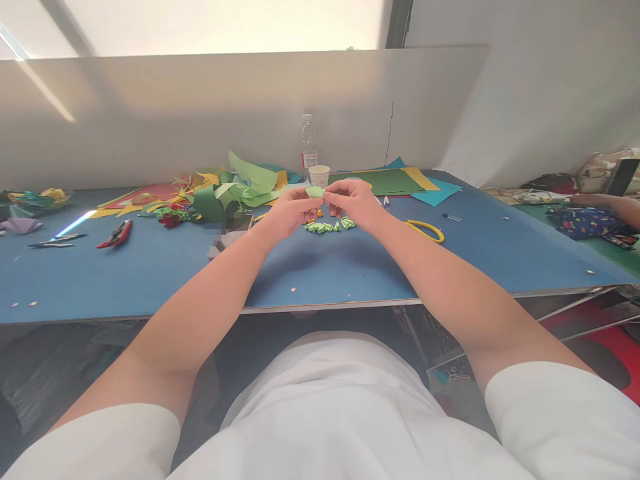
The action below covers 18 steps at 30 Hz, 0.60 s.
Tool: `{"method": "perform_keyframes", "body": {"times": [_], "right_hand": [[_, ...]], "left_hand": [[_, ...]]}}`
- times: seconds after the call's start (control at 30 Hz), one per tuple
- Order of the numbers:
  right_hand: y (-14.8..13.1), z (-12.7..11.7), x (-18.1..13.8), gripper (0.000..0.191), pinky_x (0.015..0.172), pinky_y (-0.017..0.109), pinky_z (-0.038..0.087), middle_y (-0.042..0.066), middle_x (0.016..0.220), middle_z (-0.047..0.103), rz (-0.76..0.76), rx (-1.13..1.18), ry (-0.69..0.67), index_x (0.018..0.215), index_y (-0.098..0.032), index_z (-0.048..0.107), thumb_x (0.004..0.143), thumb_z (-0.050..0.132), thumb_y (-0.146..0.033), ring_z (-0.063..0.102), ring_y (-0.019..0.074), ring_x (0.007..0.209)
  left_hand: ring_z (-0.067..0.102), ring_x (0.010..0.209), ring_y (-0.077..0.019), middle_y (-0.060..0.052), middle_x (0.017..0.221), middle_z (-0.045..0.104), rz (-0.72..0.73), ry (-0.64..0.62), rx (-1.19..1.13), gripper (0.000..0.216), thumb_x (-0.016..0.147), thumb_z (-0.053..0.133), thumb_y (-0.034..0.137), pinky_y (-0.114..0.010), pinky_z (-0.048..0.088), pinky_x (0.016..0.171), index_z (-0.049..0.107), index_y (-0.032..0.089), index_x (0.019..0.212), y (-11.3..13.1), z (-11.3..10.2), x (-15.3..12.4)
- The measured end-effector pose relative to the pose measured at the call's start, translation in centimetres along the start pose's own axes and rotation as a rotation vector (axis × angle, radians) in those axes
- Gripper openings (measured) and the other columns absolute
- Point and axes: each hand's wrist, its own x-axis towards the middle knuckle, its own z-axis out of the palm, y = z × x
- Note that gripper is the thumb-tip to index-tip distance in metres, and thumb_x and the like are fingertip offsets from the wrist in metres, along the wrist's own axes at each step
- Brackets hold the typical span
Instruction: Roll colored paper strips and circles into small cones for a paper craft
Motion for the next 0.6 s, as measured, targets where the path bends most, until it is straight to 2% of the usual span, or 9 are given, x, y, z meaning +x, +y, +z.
{"method": "perform_keyframes", "body": {"times": [0.17,0.3,0.5,0.6], "right_hand": [[-0.04,0.27,-0.09,0.027,0.053,0.028,0.048,-0.001,0.058,0.065,0.013,0.022,0.019,0.080,-0.017,0.077,0.086,0.094,-0.038,0.056,0.0127,0.055],[0.43,0.30,0.03,0.029,0.055,0.028,0.050,-0.001,0.058,0.065,0.023,0.052,0.037,0.081,-0.016,0.075,0.089,0.093,-0.037,0.056,0.0119,0.056],[0.83,0.38,0.25,0.042,0.054,0.030,0.050,-0.001,0.057,0.064,0.017,0.084,0.065,0.075,-0.019,0.074,0.075,0.101,-0.051,0.056,0.0139,0.055],[0.80,0.37,0.28,0.044,0.054,0.030,0.050,-0.001,0.058,0.064,0.016,0.072,0.059,0.076,-0.020,0.074,0.073,0.101,-0.055,0.055,0.0142,0.055]], "left_hand": [[0.054,0.067,-0.0125,-0.001,0.068,0.058,0.021,-0.016,0.014,0.023,0.078,0.092,0.029,-0.033,0.041,0.067,0.071,0.020,0.074,-0.02,0.24,-0.13],[0.054,0.069,-0.0128,-0.001,0.070,0.057,0.030,0.023,0.017,0.021,0.080,0.088,0.026,-0.034,0.041,0.069,0.070,0.019,0.073,-0.33,0.25,-0.01],[0.058,0.070,-0.0128,-0.001,0.073,0.062,0.018,0.068,0.007,0.019,0.076,0.091,0.027,-0.032,0.046,0.070,0.074,0.018,0.077,-0.66,0.10,0.27],[0.057,0.070,-0.0125,-0.002,0.076,0.063,0.015,0.062,0.007,0.018,0.076,0.091,0.028,-0.031,0.045,0.068,0.076,0.018,0.081,-0.41,0.41,0.07]]}}
